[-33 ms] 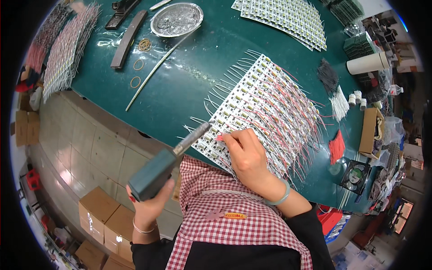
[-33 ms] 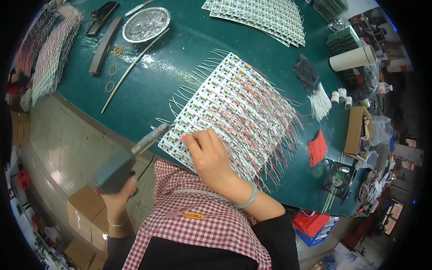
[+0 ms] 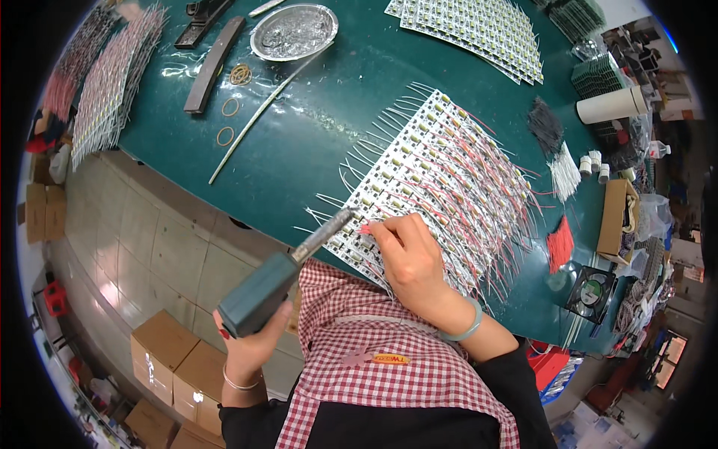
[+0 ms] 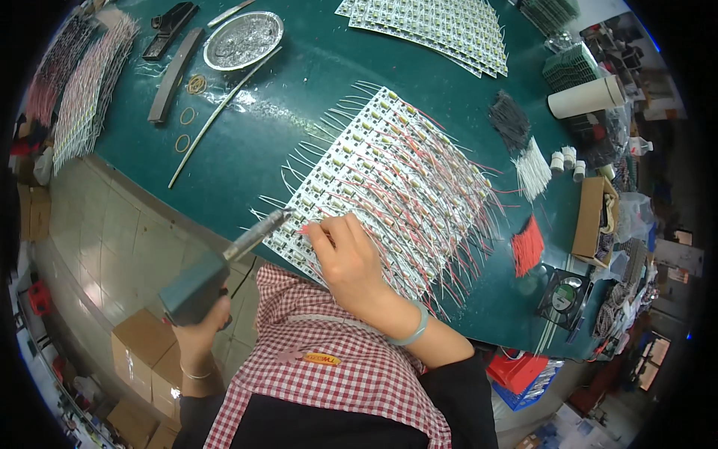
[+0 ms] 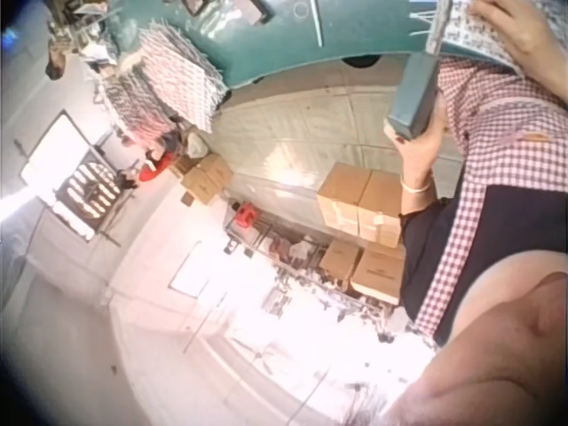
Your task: The person uses a soldering iron to attach wires to a grid of LED modules on a green workbench. They repeatedly pick up individual wires, position them on the circuit board, and apply the soldering iron to secure the connections. The workspace contains stacks of LED boards, loose wires, and other assembly tools.
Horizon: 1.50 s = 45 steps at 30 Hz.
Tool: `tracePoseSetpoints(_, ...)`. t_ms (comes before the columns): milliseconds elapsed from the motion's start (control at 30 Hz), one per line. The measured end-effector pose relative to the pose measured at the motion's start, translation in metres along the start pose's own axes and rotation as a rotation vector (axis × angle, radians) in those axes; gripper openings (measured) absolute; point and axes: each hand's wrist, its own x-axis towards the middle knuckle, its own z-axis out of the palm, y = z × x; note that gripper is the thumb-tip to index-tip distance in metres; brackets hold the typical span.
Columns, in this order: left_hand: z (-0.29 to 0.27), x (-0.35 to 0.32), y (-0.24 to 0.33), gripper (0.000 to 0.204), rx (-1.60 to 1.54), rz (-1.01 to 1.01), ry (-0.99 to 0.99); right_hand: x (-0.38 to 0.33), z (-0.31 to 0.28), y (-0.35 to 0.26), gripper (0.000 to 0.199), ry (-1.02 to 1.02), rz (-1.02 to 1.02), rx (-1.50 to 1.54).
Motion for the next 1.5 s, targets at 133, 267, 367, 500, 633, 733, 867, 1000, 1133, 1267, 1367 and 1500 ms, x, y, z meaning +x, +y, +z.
tracePoseSetpoints(133, 0.003, -0.006, 0.005, 0.026, 0.045, -0.042, -0.043, 0.0, 0.002, -0.001, 0.033, 0.003, -0.008, 0.007)
tracePoseSetpoints(267, 0.008, 0.0, 0.007, 0.023, 0.092, 0.011, -0.102, 0.0, 0.001, 0.001, 0.034, 0.019, -0.011, 0.016)
tracePoseSetpoints(367, 0.01, 0.002, 0.004, 0.021, 0.095, 0.091, -0.112, 0.0, 0.001, 0.0, 0.034, 0.014, -0.017, 0.013)
tracePoseSetpoints(500, 0.013, 0.006, 0.003, 0.018, 0.132, 0.17, -0.12, 0.001, 0.001, -0.001, 0.031, 0.021, -0.022, -0.001)
tracePoseSetpoints(633, 0.013, 0.008, 0.004, 0.016, 0.174, 0.213, -0.129, 0.001, 0.002, -0.001, 0.029, 0.019, -0.024, -0.017)
tracePoseSetpoints(733, 0.012, 0.008, 0.004, 0.015, 0.228, 0.262, -0.131, 0.001, 0.001, -0.002, 0.029, 0.012, -0.022, -0.022)
tracePoseSetpoints(867, 0.01, 0.009, 0.008, 0.015, 0.247, 0.294, -0.089, 0.001, 0.0, -0.003, 0.03, -0.004, -0.02, -0.022)
tracePoseSetpoints(1000, -0.002, 0.012, -0.003, 0.019, 0.182, 0.259, 0.041, 0.001, 0.0, -0.003, 0.031, -0.012, -0.013, -0.017)
tracePoseSetpoints(1133, -0.013, 0.041, 0.012, 0.028, 0.192, 0.494, 0.342, 0.001, -0.001, -0.004, 0.032, -0.014, -0.002, -0.009)
tracePoseSetpoints(1267, -0.003, 0.077, 0.09, 0.024, 0.219, 0.747, 0.582, 0.0, 0.0, -0.005, 0.034, -0.028, 0.004, -0.012)
tracePoseSetpoints(1367, 0.006, 0.119, 0.096, 0.02, 0.059, 0.741, 0.619, 0.001, -0.001, -0.005, 0.034, -0.035, 0.009, -0.018)
tracePoseSetpoints(1500, 0.003, 0.187, 0.053, 0.02, 0.224, 0.365, 0.304, 0.002, -0.004, -0.006, 0.033, -0.022, -0.003, 0.002)
